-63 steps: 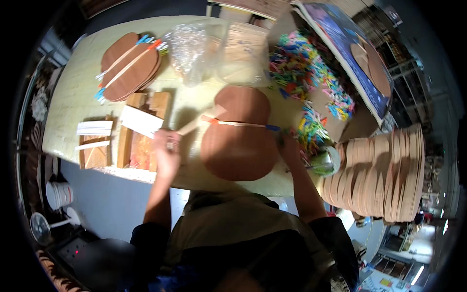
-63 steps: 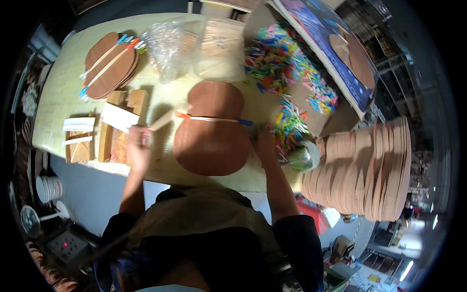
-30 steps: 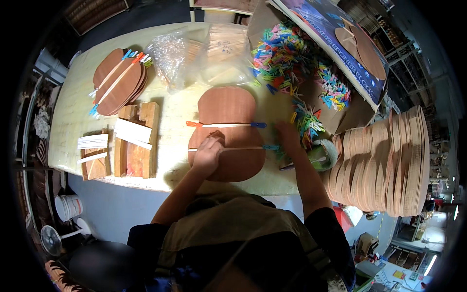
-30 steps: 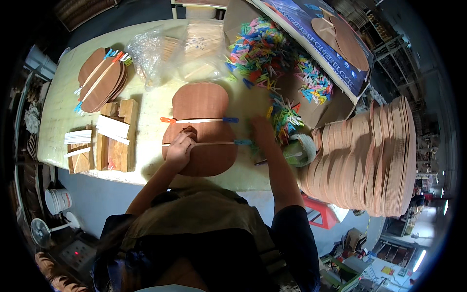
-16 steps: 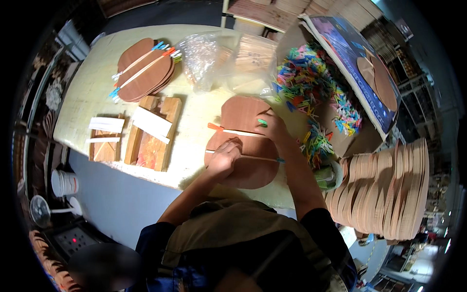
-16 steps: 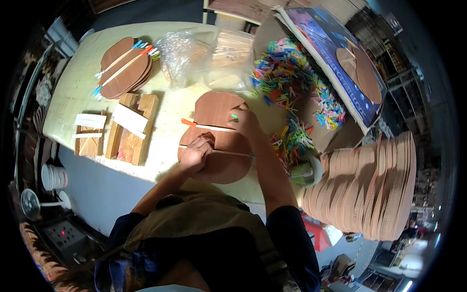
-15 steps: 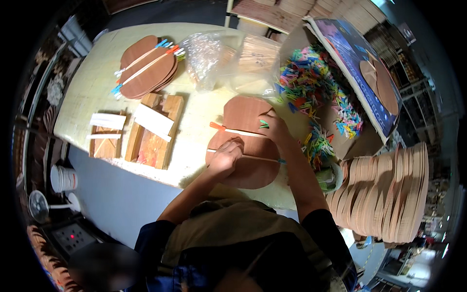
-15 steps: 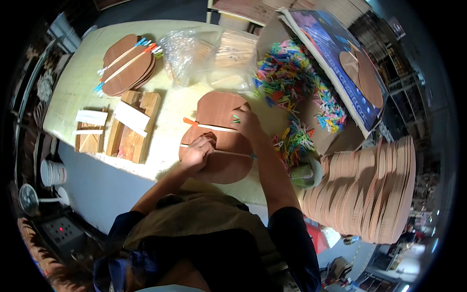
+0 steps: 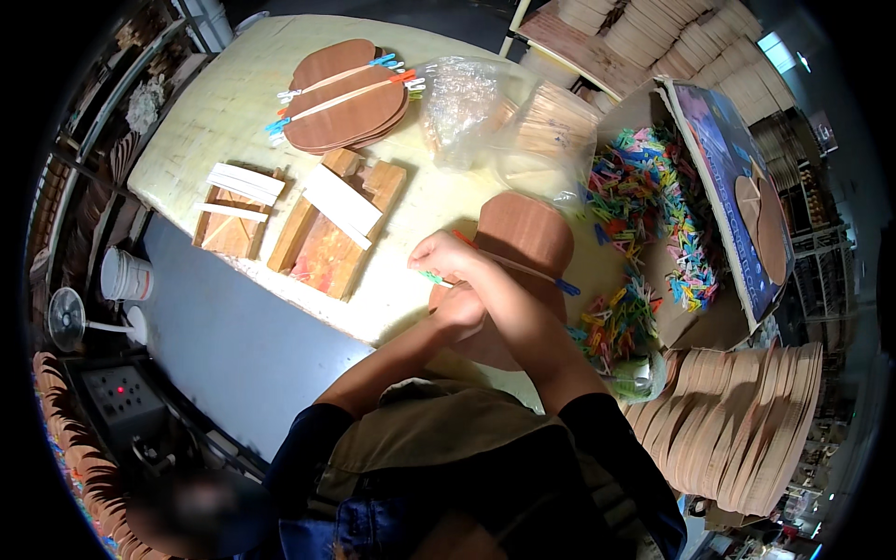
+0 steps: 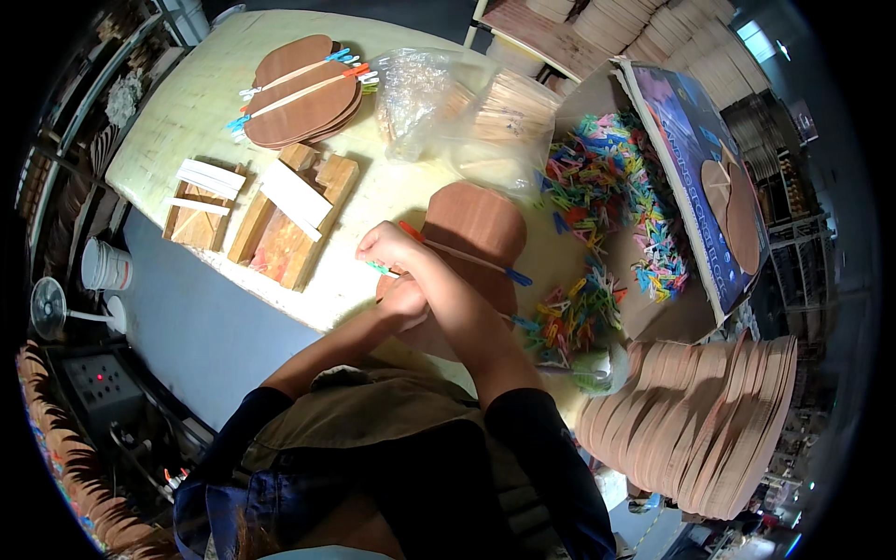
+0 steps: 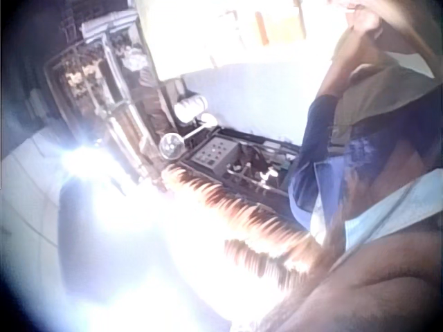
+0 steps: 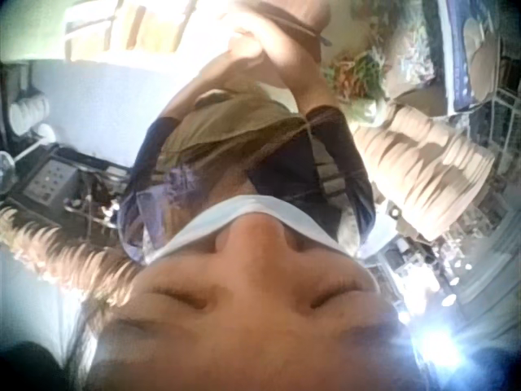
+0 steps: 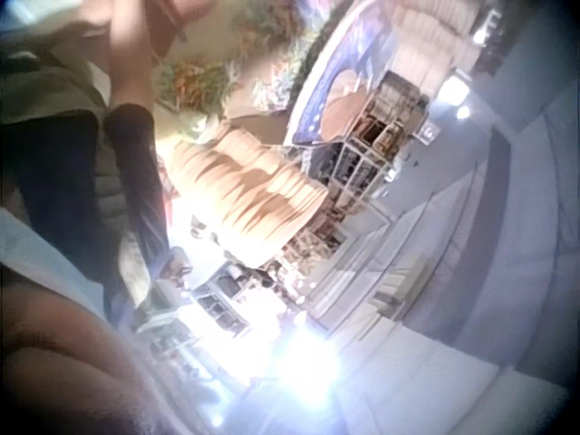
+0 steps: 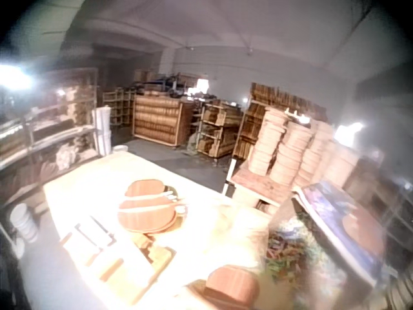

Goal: The person assembles craft kits by placing a wooden stick onto a wooden guitar-shaped cutout and securing it with a colorful plastic clothespin. They repeat this process for multiple units, stacking the completed items on a nearby pile.

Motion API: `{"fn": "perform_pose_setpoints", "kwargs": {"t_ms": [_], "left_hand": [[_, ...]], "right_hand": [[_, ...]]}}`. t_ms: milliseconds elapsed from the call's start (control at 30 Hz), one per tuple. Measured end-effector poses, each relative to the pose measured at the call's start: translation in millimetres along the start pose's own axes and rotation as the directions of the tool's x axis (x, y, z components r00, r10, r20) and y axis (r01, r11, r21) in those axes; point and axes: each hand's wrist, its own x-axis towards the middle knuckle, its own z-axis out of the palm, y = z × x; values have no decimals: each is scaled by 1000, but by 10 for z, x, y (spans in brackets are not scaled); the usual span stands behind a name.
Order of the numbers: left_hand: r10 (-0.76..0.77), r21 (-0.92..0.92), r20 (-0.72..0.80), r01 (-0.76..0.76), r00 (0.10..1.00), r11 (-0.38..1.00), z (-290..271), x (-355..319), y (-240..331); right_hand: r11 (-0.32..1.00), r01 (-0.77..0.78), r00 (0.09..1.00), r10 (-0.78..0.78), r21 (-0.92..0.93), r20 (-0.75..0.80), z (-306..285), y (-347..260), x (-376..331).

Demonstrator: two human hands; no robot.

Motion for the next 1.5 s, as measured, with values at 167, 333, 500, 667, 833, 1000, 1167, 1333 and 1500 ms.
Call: {"fn": "perform_pose_setpoints", "kwargs": {"t_ms": [167,333,500,667,833,1000,1167,1333,1500], "left_hand": [[9,-75,-70,-14,997,997,45,-24,-20],[-155,-255,-18,145,988,956,91,22,43],[80,22,-47,-79,996,997,104,-23,-62],[-417,-118,145,434,897,893,-396,79,562],[-494,-339,-512,363,703,868,-217,-813,343],[-550,-848,467,527,692,-57,-109,-1010,63],[-695,-963,202,271,690,-11,-845,-754,264],[-672,-788,-480,59,565,612,-2229,78,-296],[-698,-770,-589,-21,407,638,-2960,502,-1729]], "right_hand": [[958,-105,992,118,-266,34,30,-225,-120],[949,-64,996,81,-308,44,43,-235,-197],[959,-64,992,90,-275,83,-11,-220,-256],[878,446,889,-458,-176,-33,-249,-35,-664],[974,223,666,-133,26,-734,-685,-16,-1569],[888,437,441,-353,-146,-825,-822,541,-2169],[845,528,333,-298,-85,-895,-580,821,-3119],[535,806,363,-108,254,-925,-349,988,-3612],[615,768,280,-70,180,-957,-170,1000,-3927]]}}
